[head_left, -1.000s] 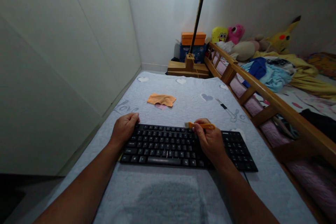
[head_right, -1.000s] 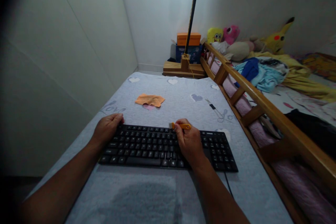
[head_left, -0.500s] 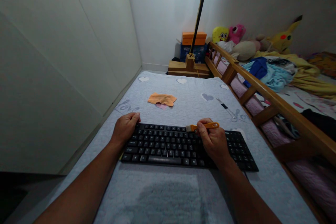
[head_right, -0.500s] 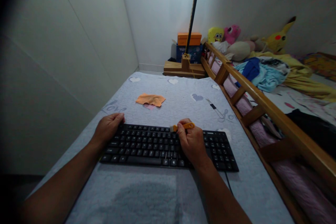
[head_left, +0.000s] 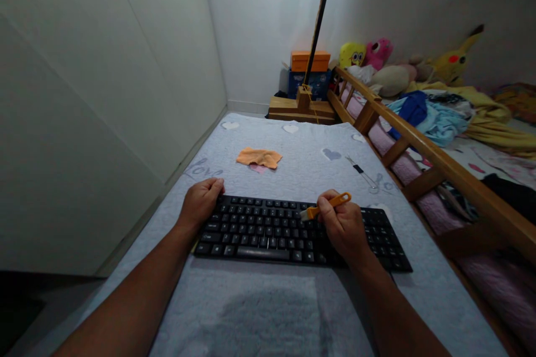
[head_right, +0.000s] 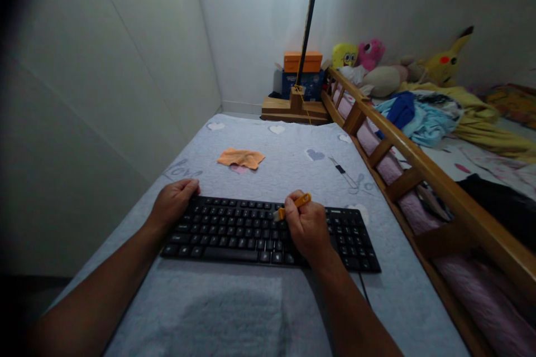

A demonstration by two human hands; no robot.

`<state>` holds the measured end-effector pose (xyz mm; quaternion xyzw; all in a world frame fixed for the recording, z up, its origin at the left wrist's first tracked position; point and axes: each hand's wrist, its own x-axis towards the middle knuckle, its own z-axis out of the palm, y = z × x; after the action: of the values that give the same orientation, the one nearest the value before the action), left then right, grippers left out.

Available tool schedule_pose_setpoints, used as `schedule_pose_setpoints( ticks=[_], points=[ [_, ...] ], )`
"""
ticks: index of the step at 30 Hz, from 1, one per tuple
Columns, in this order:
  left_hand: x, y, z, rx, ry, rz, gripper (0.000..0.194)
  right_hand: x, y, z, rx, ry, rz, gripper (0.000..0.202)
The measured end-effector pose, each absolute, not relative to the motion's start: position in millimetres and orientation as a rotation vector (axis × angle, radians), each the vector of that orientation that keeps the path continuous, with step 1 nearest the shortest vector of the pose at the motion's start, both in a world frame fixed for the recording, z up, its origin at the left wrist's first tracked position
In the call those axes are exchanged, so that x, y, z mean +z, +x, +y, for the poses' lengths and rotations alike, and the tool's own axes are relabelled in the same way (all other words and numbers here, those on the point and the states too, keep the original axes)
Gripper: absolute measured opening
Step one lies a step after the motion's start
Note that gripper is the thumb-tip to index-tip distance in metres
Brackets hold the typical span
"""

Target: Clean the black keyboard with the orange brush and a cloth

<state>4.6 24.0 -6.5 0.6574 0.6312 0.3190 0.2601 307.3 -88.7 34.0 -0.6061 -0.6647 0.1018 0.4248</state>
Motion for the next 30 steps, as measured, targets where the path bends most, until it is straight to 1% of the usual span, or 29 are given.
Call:
schedule_pose_setpoints(
  ticks=[11, 17, 21, 25, 30],
  points=[
    [-7.5, 4.1, 25.2, 0.868, 1.797, 1.697, 0.041, 31.4, 306.0, -86.9, 0.177, -1.513, -1.643, 0.027],
    [-5.7, 4.8, 24.0, 0.862, 1.795, 1.703, 0.040, 34.5, 305.3, -89.7, 0.218, -1.519, -1.664, 0.030],
    [-5.1, 5.5, 23.2, 0.867, 1.787, 1.711, 0.040, 31.9, 304.9, -87.7, 0.208, -1.516, -1.657, 0.027],
    [-4.7, 5.6, 22.7, 0.868, 1.773, 1.716, 0.040, 29.4, 305.8, -86.8, 0.305, -1.484, -1.586, 0.022],
    [-4.9, 4.1, 22.8, 0.861, 1.778, 1.700, 0.040, 30.7, 306.9, -86.9, 0.556, -1.435, -1.501, 0.023]
  ],
)
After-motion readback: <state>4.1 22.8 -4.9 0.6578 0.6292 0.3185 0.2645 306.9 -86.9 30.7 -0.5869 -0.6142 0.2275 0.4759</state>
